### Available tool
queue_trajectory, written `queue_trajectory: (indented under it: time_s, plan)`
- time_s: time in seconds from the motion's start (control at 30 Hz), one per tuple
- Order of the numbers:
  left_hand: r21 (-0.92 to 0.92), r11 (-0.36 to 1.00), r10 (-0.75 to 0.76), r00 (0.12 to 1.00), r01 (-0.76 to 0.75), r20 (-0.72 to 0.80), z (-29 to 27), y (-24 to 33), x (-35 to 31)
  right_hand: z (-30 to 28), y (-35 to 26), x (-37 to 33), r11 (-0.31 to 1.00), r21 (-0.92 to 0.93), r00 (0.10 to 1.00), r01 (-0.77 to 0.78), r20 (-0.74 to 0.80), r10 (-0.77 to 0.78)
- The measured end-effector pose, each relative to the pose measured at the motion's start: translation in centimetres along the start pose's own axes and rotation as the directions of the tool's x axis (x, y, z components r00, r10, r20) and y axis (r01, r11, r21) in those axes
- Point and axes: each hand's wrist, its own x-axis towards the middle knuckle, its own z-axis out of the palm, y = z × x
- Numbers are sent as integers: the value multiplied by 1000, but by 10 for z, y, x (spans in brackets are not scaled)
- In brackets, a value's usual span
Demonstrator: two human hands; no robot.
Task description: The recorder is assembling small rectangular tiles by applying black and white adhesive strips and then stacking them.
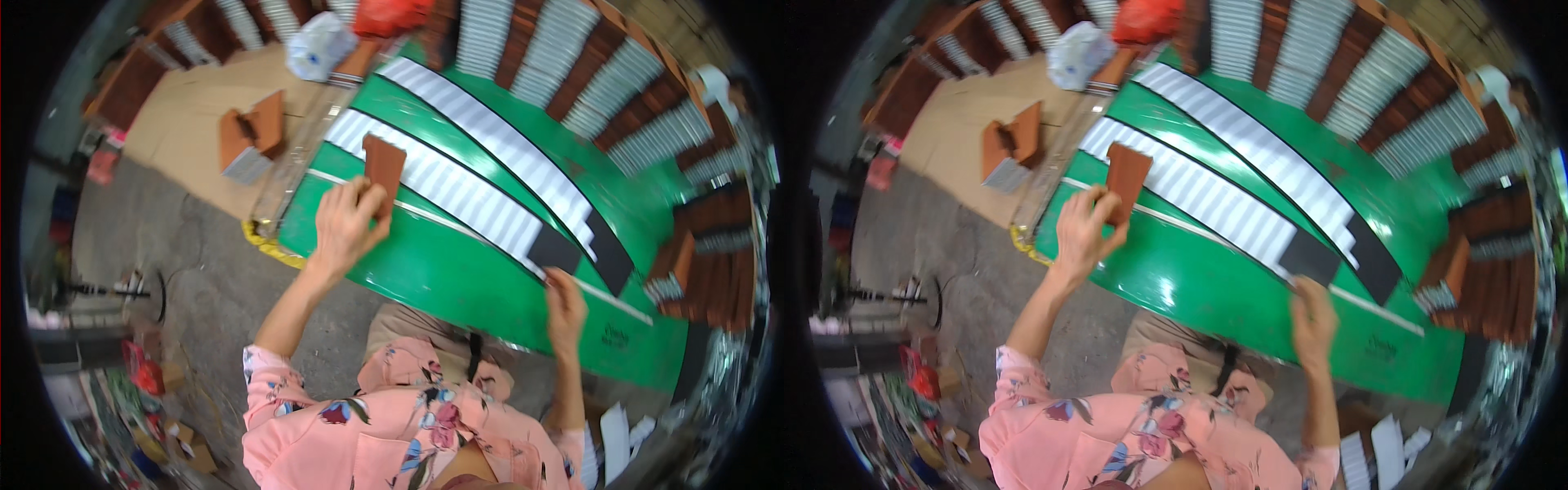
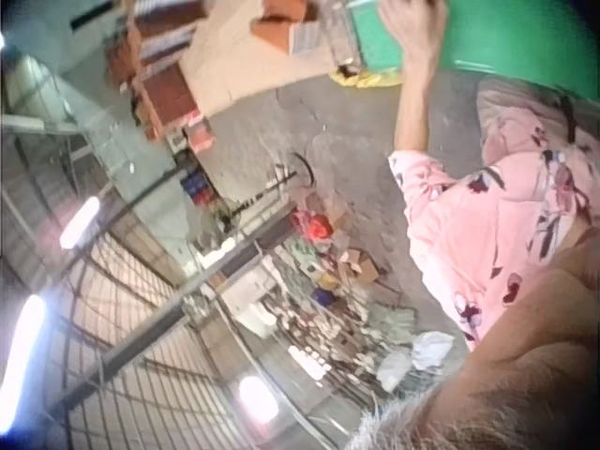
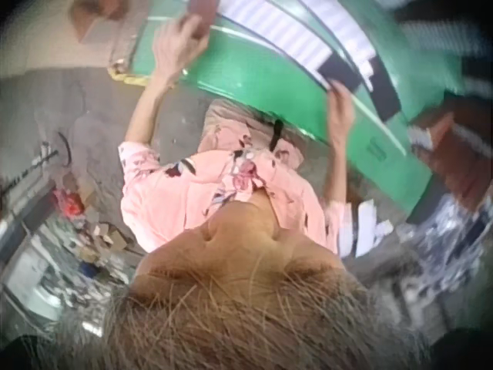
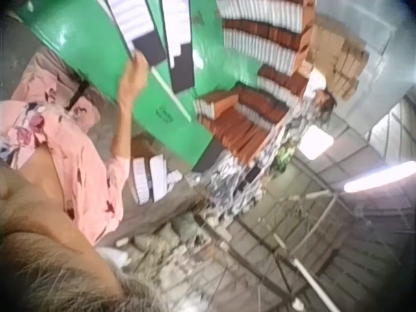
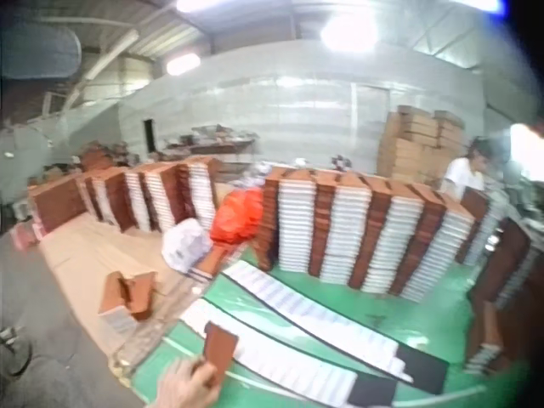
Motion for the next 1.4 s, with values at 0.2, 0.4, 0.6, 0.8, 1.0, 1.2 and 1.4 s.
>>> queue_trajectory:
  time_s: [0.2,0.4,0.6,0.8,1.0,1.2,1.4]
  plan:
    - [-370,921,188,971,-122,146,15,130,-34,58,-43,-19,499,718,872,-486,440,216]
    - [-716,698,209,959,-10,191,42,169,-37,32,-3,-34,512,660,834,-550,461,301]
    - [-526,842,-39,987,118,158,59,133,-11,-1,21,-43,681,462,814,-569,434,386]
    - [-706,604,20,879,370,477,69,123,-38,-22,28,-45,871,364,878,-329,458,140]
    - [-764,557,138,870,327,473,42,119,-50,-23,36,-42,978,45,916,-205,360,176]
    - [-745,504,10,860,436,510,44,116,-52,14,33,-12,988,151,969,-11,245,-26]
    - [-725,588,-3,897,358,441,69,130,-44,-21,45,20,933,-299,980,199,41,-196]
